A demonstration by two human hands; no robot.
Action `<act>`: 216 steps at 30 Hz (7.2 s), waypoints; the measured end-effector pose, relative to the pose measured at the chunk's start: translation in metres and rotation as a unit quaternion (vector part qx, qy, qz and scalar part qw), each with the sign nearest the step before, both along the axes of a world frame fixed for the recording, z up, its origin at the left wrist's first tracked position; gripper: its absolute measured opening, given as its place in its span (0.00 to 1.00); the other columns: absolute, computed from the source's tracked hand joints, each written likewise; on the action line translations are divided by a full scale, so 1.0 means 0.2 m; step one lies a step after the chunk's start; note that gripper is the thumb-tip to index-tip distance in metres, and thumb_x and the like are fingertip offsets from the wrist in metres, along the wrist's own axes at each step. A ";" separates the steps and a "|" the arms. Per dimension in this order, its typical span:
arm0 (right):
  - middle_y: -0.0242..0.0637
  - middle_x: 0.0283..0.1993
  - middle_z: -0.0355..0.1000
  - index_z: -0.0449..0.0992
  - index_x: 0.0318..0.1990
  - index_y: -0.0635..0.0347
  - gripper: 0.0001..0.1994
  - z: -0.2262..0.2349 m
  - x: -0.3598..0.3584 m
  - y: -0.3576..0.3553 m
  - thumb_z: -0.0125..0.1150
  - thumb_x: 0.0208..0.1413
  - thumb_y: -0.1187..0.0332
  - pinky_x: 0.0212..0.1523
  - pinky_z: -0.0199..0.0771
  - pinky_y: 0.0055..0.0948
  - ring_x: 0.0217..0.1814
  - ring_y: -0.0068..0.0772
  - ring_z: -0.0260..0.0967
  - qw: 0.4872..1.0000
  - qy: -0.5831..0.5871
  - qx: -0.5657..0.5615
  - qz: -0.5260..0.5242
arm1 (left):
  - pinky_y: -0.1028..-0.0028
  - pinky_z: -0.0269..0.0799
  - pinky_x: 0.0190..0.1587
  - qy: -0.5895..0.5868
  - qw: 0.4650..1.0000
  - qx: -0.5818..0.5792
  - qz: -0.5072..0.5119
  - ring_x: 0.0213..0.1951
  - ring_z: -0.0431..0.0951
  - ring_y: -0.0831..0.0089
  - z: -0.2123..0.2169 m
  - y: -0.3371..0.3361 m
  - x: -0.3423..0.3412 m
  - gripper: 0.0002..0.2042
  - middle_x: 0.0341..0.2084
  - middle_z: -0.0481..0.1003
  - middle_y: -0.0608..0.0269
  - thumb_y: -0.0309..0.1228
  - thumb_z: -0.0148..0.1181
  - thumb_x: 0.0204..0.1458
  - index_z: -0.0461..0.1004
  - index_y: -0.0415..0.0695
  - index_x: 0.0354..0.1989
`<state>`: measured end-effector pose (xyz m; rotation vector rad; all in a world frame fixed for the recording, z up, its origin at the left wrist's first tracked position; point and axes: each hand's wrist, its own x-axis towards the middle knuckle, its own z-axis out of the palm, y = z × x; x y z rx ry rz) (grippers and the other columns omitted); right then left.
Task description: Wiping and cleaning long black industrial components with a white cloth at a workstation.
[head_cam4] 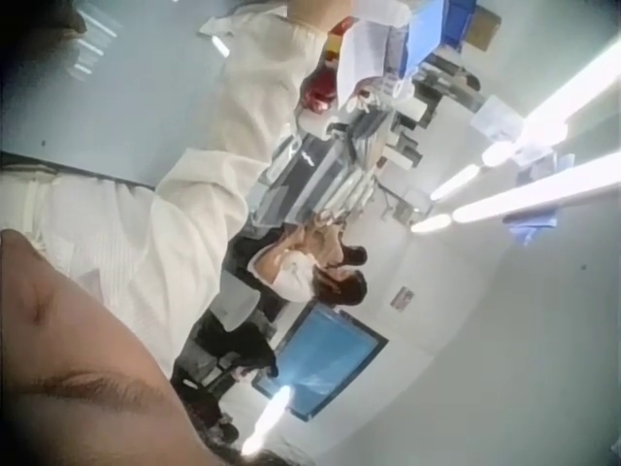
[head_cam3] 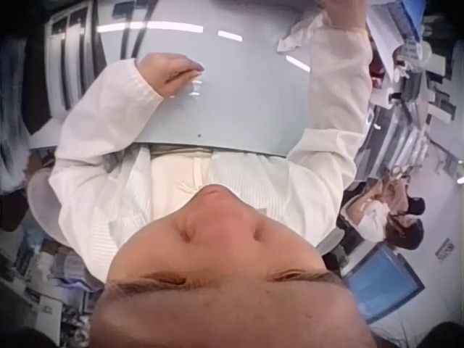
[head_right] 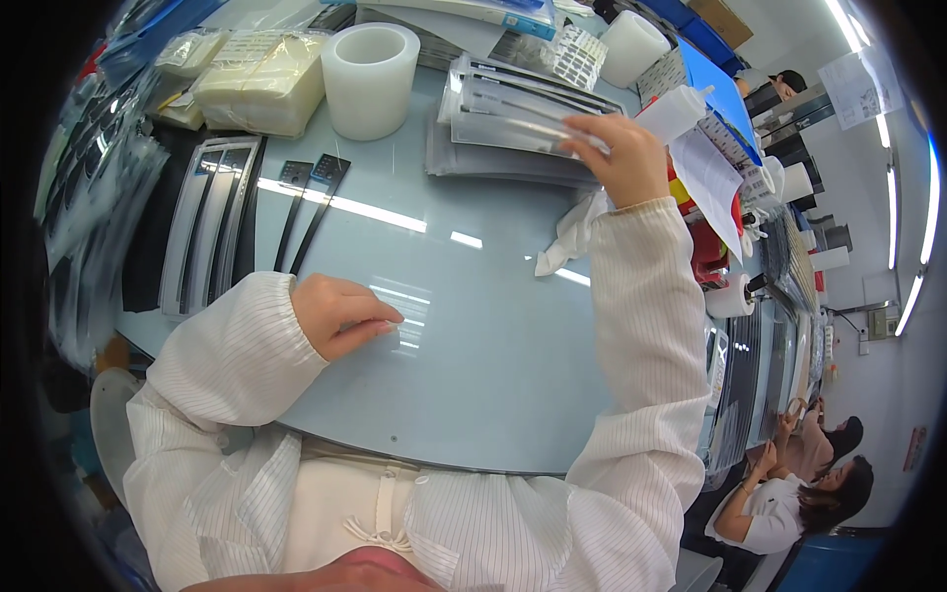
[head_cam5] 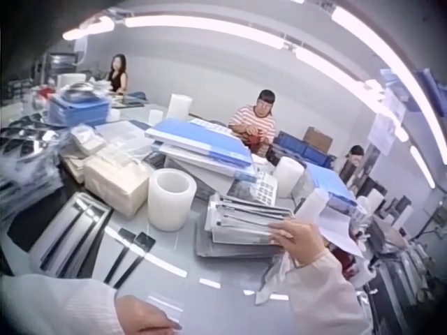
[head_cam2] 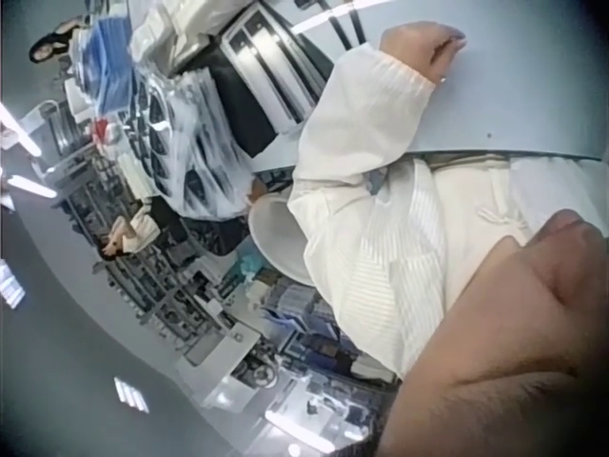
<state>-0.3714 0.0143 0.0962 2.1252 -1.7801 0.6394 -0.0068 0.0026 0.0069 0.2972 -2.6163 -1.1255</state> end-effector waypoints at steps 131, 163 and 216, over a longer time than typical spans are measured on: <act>0.49 0.62 0.65 0.71 0.56 0.65 0.22 -0.32 0.71 0.51 0.57 0.50 0.78 0.65 0.59 0.39 0.66 0.49 0.60 0.990 -0.090 0.031 0.103 | 0.76 0.74 0.35 0.015 0.867 0.498 0.006 0.32 0.80 0.71 -0.09 0.03 0.04 0.22 0.35 0.80 0.55 0.27 0.43 0.63 0.56 0.37 0.65; 0.47 0.60 0.68 0.74 0.52 0.64 0.18 -0.35 0.83 0.56 0.53 0.52 0.79 0.65 0.60 0.40 0.66 0.43 0.62 0.977 -0.062 0.038 0.199 | 0.77 0.72 0.34 0.144 0.854 0.485 0.121 0.32 0.80 0.71 -0.08 0.00 0.02 0.24 0.35 0.80 0.53 0.32 0.43 0.64 0.52 0.38 0.67; 0.41 0.43 0.76 0.77 0.45 0.65 0.10 -0.45 0.35 0.50 0.54 0.60 0.74 0.48 0.70 0.23 0.44 0.36 0.75 0.935 -0.274 -0.176 -0.139 | 0.69 0.81 0.38 0.223 0.837 0.489 0.101 0.39 0.82 0.60 -0.05 -0.04 0.03 0.25 0.42 0.78 0.46 0.33 0.40 0.65 0.47 0.50 0.70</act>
